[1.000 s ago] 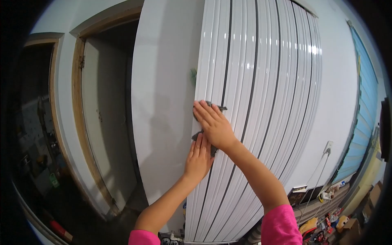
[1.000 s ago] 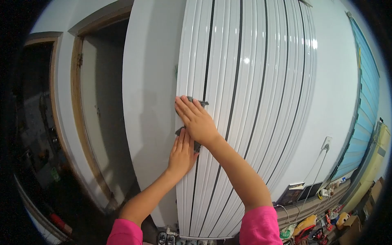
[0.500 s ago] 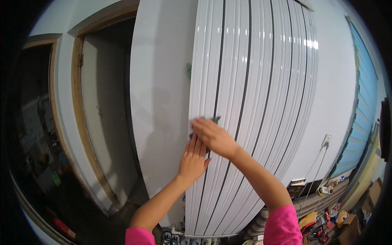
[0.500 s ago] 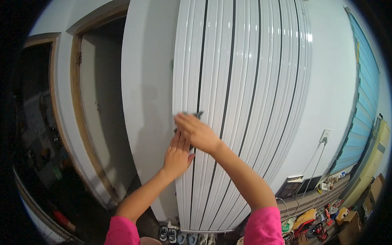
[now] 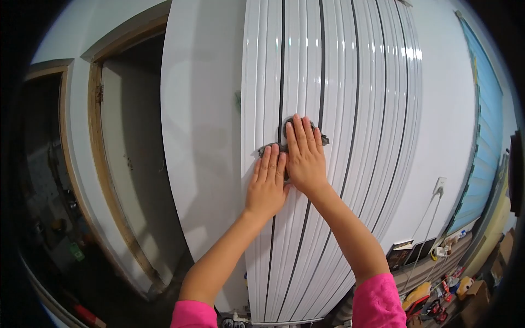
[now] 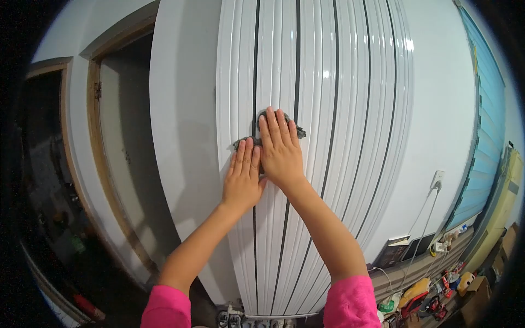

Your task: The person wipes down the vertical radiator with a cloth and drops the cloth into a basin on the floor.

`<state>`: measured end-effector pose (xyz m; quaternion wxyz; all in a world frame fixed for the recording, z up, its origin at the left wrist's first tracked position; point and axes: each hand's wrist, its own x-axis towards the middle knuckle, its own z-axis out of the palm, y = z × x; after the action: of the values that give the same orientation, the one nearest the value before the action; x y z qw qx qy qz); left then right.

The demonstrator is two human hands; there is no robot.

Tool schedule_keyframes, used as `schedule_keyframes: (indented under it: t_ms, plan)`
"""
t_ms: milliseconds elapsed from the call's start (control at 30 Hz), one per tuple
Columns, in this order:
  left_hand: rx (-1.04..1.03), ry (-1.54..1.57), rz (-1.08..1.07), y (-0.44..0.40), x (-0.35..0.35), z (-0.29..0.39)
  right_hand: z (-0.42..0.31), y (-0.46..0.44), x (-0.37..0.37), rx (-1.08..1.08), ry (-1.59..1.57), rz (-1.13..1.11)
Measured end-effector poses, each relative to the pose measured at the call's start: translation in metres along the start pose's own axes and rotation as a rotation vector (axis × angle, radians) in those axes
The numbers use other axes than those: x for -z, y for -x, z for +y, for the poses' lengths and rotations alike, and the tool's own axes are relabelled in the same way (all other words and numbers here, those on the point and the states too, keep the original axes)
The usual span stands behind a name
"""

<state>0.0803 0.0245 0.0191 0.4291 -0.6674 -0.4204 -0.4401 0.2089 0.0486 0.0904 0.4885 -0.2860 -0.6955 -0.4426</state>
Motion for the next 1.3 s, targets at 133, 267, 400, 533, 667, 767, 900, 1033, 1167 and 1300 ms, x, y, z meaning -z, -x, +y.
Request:
schedule_keyframes:
  t_ms: [133,267,400,533,667,767,900,1033,1167,1300]
  plan:
    - [-0.006,0.014,-0.035,0.011,-0.002,-0.005,-0.007,0.011,-0.006,-0.063,-0.051,-0.013]
    - [-0.037,-0.038,-0.092,0.007,-0.002,-0.013,-0.007,0.010,-0.007,-0.111,-0.066,-0.063]
    - [-0.066,-0.040,-0.203,0.008,0.009,-0.018,-0.004,0.015,-0.001,-0.118,-0.122,-0.124]
    - [-0.110,0.002,-0.303,0.040,0.012,-0.008,-0.005,0.060,0.001,-0.081,-0.158,-0.151]
    - [-0.061,0.029,-0.341,0.063,0.011,0.004,-0.006,0.105,-0.001,-0.128,-0.167,-0.170]
    - [-0.042,0.019,-0.302,0.048,0.004,0.019,0.000,0.105,-0.003,-0.232,-0.139,-0.129]
    - [-0.050,-0.060,-0.247,0.006,0.006,0.026,0.015,0.075,0.003,-0.261,-0.114,-0.082]
    - [-0.089,-0.024,-0.182,-0.029,-0.005,0.023,0.037,0.044,0.011,-0.226,-0.090,-0.062]
    - [-0.110,-0.057,-0.112,-0.053,-0.014,0.023,0.060,0.020,0.011,-0.148,-0.045,-0.032]
    - [-0.124,-0.068,-0.081,-0.084,-0.009,0.013,0.075,-0.011,0.011,-0.102,-0.005,-0.006]
